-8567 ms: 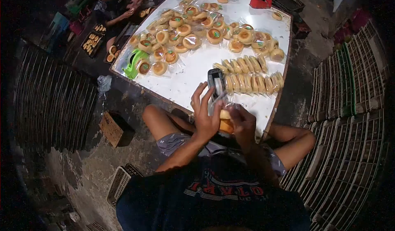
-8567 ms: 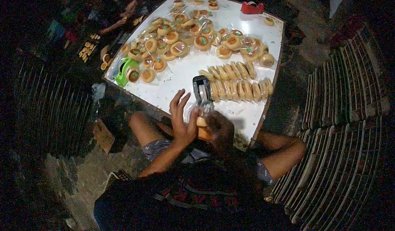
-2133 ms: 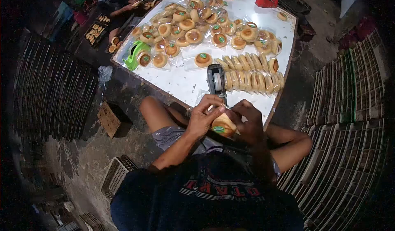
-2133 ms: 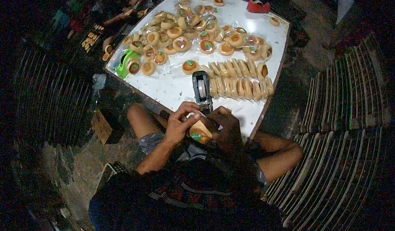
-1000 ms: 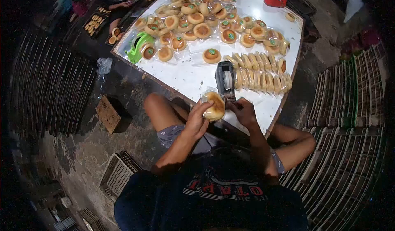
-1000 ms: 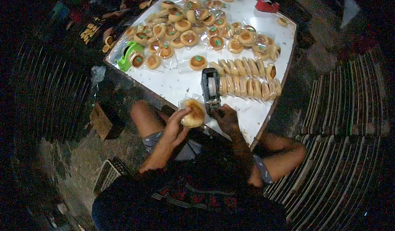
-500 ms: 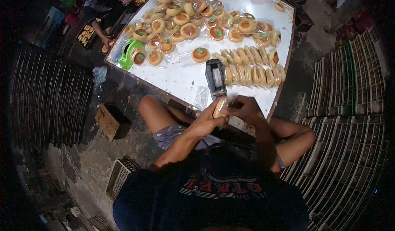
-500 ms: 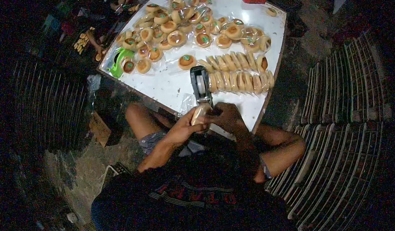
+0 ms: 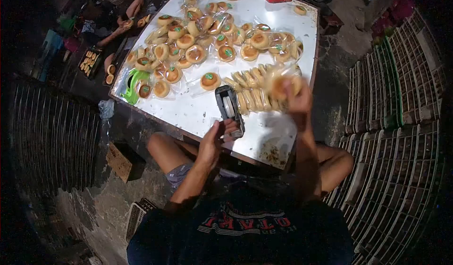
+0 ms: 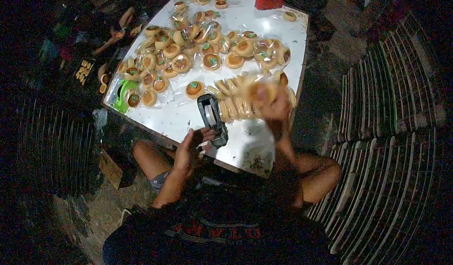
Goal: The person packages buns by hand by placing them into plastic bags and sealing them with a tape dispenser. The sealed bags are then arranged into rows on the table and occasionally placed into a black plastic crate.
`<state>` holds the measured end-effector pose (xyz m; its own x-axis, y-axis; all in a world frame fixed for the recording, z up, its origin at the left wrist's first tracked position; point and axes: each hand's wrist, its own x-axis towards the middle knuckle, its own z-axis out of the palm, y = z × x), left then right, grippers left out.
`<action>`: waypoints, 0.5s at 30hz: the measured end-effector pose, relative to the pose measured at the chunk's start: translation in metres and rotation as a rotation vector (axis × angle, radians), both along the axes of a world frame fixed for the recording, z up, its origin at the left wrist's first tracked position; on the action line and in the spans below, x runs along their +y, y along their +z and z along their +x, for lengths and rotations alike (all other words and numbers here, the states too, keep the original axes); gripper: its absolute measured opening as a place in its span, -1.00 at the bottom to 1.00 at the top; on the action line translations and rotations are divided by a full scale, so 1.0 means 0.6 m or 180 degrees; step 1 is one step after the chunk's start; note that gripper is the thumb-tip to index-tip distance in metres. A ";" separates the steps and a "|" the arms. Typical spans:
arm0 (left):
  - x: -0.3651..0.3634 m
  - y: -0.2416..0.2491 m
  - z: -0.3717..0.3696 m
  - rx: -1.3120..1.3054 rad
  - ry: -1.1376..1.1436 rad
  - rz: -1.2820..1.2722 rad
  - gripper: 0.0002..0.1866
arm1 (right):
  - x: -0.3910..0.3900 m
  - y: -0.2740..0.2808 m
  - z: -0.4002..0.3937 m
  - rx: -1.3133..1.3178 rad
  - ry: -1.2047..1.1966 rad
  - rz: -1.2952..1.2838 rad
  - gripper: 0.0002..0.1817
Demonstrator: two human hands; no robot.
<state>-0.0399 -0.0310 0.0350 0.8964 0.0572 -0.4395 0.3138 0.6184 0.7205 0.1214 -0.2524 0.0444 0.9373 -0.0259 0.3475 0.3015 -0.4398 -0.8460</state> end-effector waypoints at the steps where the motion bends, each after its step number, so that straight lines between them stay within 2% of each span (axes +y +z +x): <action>1: 0.012 -0.002 0.010 -0.0086 -0.0020 0.0417 -0.49 | -0.007 -0.001 0.050 -0.0422 -0.0657 0.0111 -0.55; 2: 0.026 -0.008 0.020 -0.0175 -0.0023 0.0841 -0.50 | -0.030 -0.049 0.115 -0.0569 -0.1050 -0.0048 -0.39; 3: 0.038 -0.009 0.030 -0.0260 -0.0002 0.1270 -0.51 | -0.041 -0.043 0.145 -0.0729 -0.0885 0.0300 -0.29; 4: 0.047 0.002 0.040 -0.0420 0.0047 0.1493 -0.53 | -0.064 -0.084 0.196 -0.0591 -0.1349 -0.0076 -0.29; 6: 0.070 -0.009 0.068 -0.0292 0.0281 0.1641 -0.52 | -0.113 -0.157 0.257 -0.0285 -0.1235 -0.0788 -0.36; 7: 0.087 -0.025 0.085 -0.0213 0.0392 0.1719 -0.52 | -0.148 -0.246 0.303 -0.0397 -0.1014 -0.1603 -0.41; 8: 0.109 -0.058 0.109 -0.0171 0.0526 0.1836 -0.49 | -0.170 -0.273 0.328 0.0801 -0.0400 -0.1776 -0.41; 10: 0.143 -0.109 0.165 -0.0115 0.0779 0.2536 -0.40 | -0.140 -0.225 0.295 0.0780 -0.0460 -0.1632 -0.41; 11: 0.180 -0.169 0.202 0.0043 0.0792 0.3307 -0.30 | -0.127 -0.198 0.271 0.0778 -0.0514 -0.1574 -0.41; 12: 0.205 -0.229 0.237 0.0135 0.1055 0.4614 -0.20 | -0.116 -0.195 0.251 0.0591 -0.0486 -0.1692 -0.40; 13: 0.204 -0.219 0.279 0.1602 0.0913 0.5349 -0.20 | -0.106 -0.189 0.231 0.0399 -0.0493 -0.1799 -0.40; 15: 0.210 -0.259 0.313 0.2754 0.0971 0.5171 -0.30 | -0.076 -0.135 0.168 0.0427 -0.0234 -0.1437 -0.39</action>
<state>0.1481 0.0949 -0.1207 0.3618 0.9298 -0.0672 0.8935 -0.3253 0.3095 0.2222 -0.2979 -0.0364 0.9760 0.0318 0.2153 0.1568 -0.7885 -0.5948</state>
